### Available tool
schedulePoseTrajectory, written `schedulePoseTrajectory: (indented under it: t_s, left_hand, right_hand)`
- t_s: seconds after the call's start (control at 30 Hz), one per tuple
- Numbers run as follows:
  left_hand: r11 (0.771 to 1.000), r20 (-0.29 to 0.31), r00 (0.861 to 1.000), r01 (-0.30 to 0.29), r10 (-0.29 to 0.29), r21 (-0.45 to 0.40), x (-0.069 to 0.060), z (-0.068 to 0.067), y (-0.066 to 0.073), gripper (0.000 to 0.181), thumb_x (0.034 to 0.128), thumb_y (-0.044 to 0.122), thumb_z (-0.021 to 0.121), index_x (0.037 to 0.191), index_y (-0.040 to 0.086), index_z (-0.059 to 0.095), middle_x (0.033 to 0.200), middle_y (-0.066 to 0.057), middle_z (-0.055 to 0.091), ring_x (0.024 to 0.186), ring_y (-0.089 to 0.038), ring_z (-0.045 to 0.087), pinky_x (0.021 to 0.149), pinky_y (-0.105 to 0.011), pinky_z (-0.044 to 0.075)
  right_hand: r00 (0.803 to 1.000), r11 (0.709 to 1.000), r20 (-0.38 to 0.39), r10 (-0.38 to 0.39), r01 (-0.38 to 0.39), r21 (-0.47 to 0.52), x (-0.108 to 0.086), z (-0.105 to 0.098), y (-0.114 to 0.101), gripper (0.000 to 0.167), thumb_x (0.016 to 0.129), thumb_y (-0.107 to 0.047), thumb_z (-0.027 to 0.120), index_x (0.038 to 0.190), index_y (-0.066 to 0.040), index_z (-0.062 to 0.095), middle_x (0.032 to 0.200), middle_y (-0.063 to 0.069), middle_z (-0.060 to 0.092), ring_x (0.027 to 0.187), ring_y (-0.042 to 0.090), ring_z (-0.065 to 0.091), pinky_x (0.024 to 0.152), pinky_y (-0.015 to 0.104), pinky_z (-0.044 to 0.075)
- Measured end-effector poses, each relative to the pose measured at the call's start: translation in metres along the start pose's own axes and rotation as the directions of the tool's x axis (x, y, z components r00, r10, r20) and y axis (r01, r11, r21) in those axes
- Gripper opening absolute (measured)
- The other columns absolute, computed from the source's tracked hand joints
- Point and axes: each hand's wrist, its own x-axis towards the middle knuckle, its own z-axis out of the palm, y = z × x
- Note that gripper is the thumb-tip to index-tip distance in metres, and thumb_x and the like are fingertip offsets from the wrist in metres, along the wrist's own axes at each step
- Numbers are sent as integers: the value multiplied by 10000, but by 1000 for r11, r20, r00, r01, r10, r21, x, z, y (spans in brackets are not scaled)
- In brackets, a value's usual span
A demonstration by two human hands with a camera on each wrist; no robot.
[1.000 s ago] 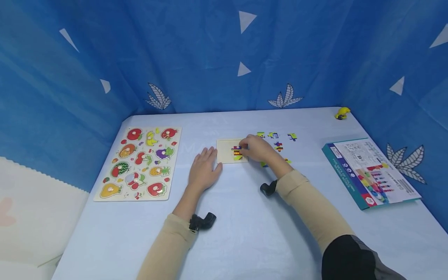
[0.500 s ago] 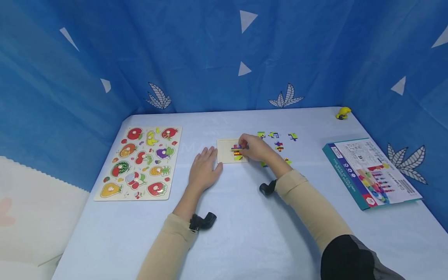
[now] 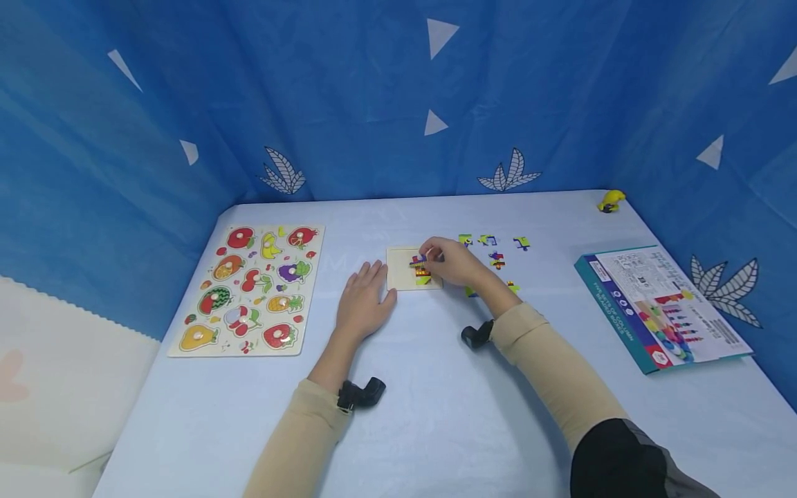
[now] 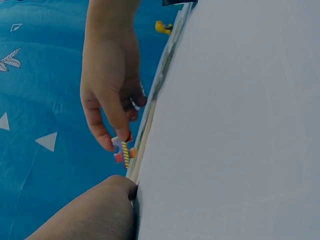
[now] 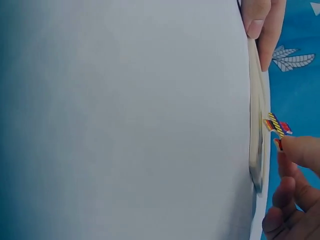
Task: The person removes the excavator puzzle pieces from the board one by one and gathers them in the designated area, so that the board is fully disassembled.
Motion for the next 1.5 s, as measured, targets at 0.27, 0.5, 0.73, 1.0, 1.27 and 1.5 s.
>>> schedulePoseTrajectory:
  t_s: [0.27,0.5,0.73,1.0,1.27,1.5]
  left_hand:
    - [1000,6,1000,0,0,7,0,0,1,641,997,444,451,1549,135,350,1641,-32,288,1551,-236,170,1269,-451,135]
    - [1000,6,1000,3,-3,9,0,-1,1,643,995,442,455,1550,136,347,1642,-32,284,1552,-233,168,1269,-450,133]
    - [1000,-4,1000,3,-3,5,0,0,0,647,991,443,451,1551,138,345,1642,-31,284,1552,-232,166,1269,-453,132]
    - [1000,-8,1000,-5,5,1,0,0,0,642,992,438,457,1549,135,351,1638,-38,294,1550,-239,173,1268,-457,135]
    - [1000,-9,1000,-6,6,14,0,0,-1,653,993,448,447,1554,134,336,1642,-37,282,1551,-243,170,1268,-457,134]
    - [1000,-10,1000,-6,6,6,0,1,-1,650,992,443,463,1550,130,346,1639,-41,290,1550,-243,174,1267,-462,140]
  right_hand:
    - [1000,991,-15,3,-1,134,-3,-7,0,254,965,-248,644,1215,-218,609,1116,48,629,974,243,575,817,338,521]
    - [998,986,-48,35,-26,167,-17,-22,1,252,986,-261,611,1234,-224,591,1143,55,615,953,254,552,739,325,498]
    - [996,984,-72,56,-42,173,-36,-48,15,278,989,-254,605,1258,-190,580,1145,82,612,954,272,573,754,321,483]
    - [990,984,-85,109,-96,148,-64,-80,50,304,999,-263,586,1280,-147,571,1179,125,606,1006,280,564,786,329,488]
    - [972,971,-86,217,-207,116,-86,-98,91,342,1007,-277,571,1313,-128,539,1205,148,571,1053,298,523,781,337,455]
    - [961,964,-98,259,-251,84,-93,-100,110,340,1025,-232,527,1334,-90,509,1226,183,549,1008,297,521,750,316,461]
